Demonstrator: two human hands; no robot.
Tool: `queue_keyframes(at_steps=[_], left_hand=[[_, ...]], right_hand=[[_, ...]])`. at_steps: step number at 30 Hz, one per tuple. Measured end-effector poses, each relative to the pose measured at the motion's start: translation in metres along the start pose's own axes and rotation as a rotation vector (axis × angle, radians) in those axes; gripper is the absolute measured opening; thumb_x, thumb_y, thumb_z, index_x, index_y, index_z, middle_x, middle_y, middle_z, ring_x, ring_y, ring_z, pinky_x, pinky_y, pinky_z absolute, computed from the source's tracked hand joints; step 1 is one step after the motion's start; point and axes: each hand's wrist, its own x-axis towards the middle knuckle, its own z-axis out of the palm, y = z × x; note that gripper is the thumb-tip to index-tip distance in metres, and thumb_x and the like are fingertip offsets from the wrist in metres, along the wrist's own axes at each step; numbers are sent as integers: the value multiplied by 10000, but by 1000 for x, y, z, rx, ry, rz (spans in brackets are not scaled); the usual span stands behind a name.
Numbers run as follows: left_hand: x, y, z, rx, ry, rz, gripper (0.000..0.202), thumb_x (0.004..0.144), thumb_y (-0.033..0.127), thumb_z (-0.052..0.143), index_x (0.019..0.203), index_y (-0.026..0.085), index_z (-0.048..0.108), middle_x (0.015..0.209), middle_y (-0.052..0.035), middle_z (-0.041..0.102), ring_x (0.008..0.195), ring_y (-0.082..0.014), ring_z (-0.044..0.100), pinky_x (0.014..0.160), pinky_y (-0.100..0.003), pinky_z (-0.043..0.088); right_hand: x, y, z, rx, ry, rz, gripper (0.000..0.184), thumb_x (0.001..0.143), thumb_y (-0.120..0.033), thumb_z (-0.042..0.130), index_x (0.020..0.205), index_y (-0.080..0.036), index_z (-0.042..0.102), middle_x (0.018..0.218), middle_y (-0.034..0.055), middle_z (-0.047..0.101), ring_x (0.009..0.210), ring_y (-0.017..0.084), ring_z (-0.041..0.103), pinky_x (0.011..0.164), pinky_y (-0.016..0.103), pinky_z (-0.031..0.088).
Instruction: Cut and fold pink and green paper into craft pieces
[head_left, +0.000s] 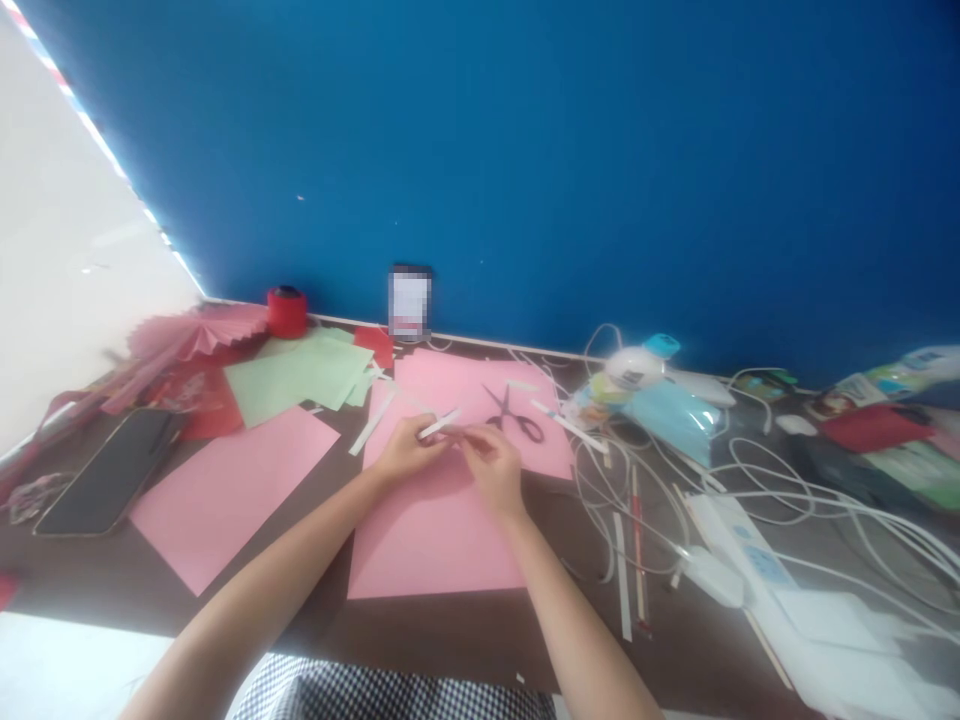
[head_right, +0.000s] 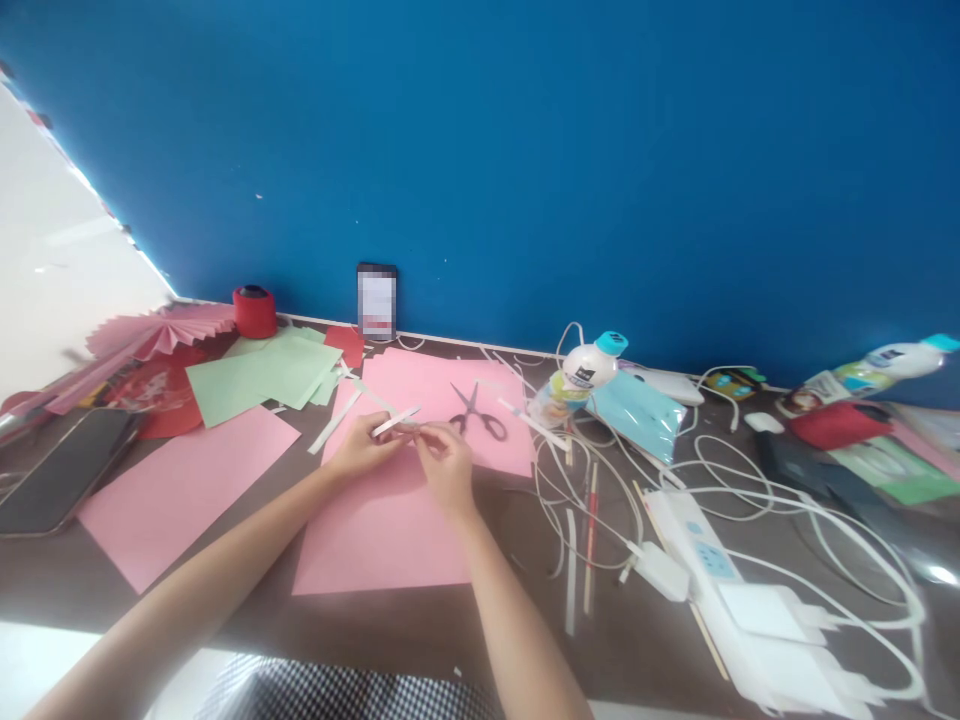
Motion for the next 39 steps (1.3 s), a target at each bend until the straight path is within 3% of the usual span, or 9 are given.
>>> queue_keyframes(at_steps=[4,10,15,29,35,39], left_hand=[[1,1,-1,-25,28,-17,210,731,335,593,727,131,641,583,17,519,519,-76,402,485,-198,315],[-1,7,0,-28,23,-22,164,738,284,560,750,149,652,622,14,549,520,-75,413,494,-198,330],[-1,6,1,-19,42,-38,185,741,310,562,735,142,639,602,22,529,514,-75,400,486,-198,318],[0,5,0,-4,42,-39,208,743,336,566,716,142,634,579,27,513,523,-77,414,487,-195,318],[-1,5,0,-23,30,-41,213,753,341,555,728,146,636,593,24,526,537,-83,436,496,-198,327],[-1,5,0,-10,37,-25,179,752,304,554,728,145,632,573,38,486,527,-76,406,497,-200,312]], right_hand=[[0,-4,1,51,-50,11,125,707,-265,647,810,-196,660,870,53,638,817,172,618,768,336,523],[7,7,-3,243,161,253,205,666,-348,691,714,-170,602,674,15,632,650,148,624,690,336,539],[12,22,-8,396,179,363,253,602,-323,747,704,-166,577,596,-16,620,583,122,616,636,284,531],[12,14,-10,485,33,288,332,698,-364,662,828,-249,379,621,-42,645,564,175,653,581,340,536],[10,7,-11,273,-74,288,262,738,-422,610,839,-203,506,708,21,671,583,160,642,584,298,517],[6,3,-12,48,-80,200,262,791,-436,536,746,-180,569,609,4,610,514,129,569,511,248,471]])
